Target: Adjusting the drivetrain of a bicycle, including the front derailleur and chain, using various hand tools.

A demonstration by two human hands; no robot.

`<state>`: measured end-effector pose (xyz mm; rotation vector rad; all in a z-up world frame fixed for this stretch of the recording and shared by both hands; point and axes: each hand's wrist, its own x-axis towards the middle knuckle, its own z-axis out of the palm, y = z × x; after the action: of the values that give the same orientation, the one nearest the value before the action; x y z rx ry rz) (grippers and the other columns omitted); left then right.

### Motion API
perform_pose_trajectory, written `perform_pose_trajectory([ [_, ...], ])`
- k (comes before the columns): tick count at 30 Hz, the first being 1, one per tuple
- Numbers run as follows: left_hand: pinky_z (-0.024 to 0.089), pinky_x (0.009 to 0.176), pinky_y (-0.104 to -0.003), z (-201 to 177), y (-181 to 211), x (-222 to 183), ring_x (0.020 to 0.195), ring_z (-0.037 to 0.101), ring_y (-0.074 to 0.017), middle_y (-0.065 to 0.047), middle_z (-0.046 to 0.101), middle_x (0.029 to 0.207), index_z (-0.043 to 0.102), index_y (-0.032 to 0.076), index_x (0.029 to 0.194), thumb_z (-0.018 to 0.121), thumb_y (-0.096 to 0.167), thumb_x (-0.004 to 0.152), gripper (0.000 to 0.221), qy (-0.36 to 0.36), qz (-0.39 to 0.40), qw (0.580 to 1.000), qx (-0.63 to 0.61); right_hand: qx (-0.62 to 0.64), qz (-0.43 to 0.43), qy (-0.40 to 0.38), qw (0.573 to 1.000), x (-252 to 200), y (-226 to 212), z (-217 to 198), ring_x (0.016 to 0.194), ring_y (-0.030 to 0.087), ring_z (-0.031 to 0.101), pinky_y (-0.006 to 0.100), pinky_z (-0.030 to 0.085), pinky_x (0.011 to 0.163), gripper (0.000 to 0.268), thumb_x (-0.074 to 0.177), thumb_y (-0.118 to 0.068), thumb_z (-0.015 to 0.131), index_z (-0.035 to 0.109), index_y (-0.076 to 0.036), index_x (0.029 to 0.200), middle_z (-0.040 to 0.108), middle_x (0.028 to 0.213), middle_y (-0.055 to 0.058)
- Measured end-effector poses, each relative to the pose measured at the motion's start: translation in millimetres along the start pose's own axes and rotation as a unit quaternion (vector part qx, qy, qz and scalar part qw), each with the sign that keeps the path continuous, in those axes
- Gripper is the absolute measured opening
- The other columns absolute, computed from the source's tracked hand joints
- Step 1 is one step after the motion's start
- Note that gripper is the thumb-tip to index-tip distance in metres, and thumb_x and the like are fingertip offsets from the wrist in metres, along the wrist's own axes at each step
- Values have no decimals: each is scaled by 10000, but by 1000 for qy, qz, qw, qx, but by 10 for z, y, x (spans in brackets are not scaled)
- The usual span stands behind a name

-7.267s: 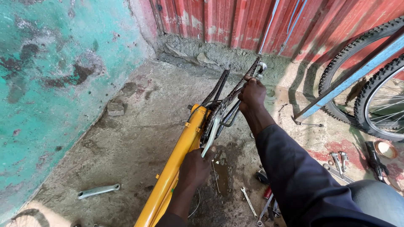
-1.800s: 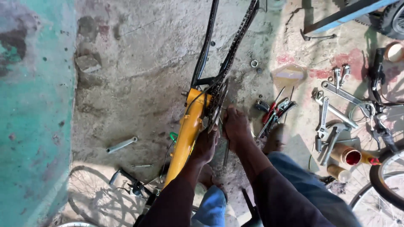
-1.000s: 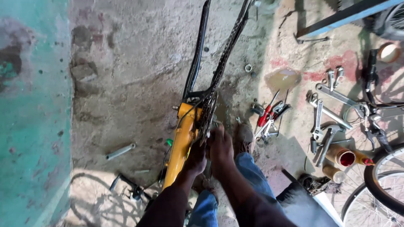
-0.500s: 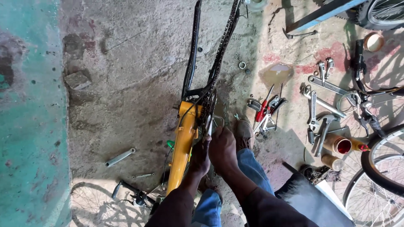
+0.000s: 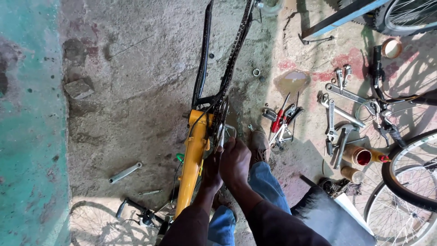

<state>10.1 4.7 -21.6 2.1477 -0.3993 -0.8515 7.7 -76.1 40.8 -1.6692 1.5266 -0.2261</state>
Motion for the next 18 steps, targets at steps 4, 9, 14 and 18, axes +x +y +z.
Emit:
perform_pose_trajectory([
  [4,501,650,-368,-55,127,-145,564,549,-246,-134,529,597,568,65,810,339,394,1113,503,-36,-66,996,-56,-6,-58,-6,998,49,-19,38,637,498,658,563,457,501,411,1039,-354,463,555,-100,729,585,576,238],
  [9,478,651,-351,-245,266,-164,514,511,-215,-106,491,521,556,76,700,314,432,1114,597,-70,-133,983,-106,39,-93,-53,993,198,-411,-264,617,521,625,560,446,539,410,1071,-348,430,546,-65,799,589,621,284],
  [14,335,530,-332,-299,329,-136,498,420,-126,19,440,519,637,102,800,357,547,1038,577,-58,-149,965,-208,69,-62,-98,991,136,-13,-411,486,144,395,379,273,467,382,1086,-348,341,539,-122,850,468,594,2],
  [18,384,582,-379,-360,415,-167,545,501,-176,-32,517,566,671,83,826,312,516,1043,603,-67,-166,971,-156,62,-59,-126,988,-37,163,-415,527,160,542,373,379,478,410,1049,-353,372,683,-86,1053,738,820,72],
])
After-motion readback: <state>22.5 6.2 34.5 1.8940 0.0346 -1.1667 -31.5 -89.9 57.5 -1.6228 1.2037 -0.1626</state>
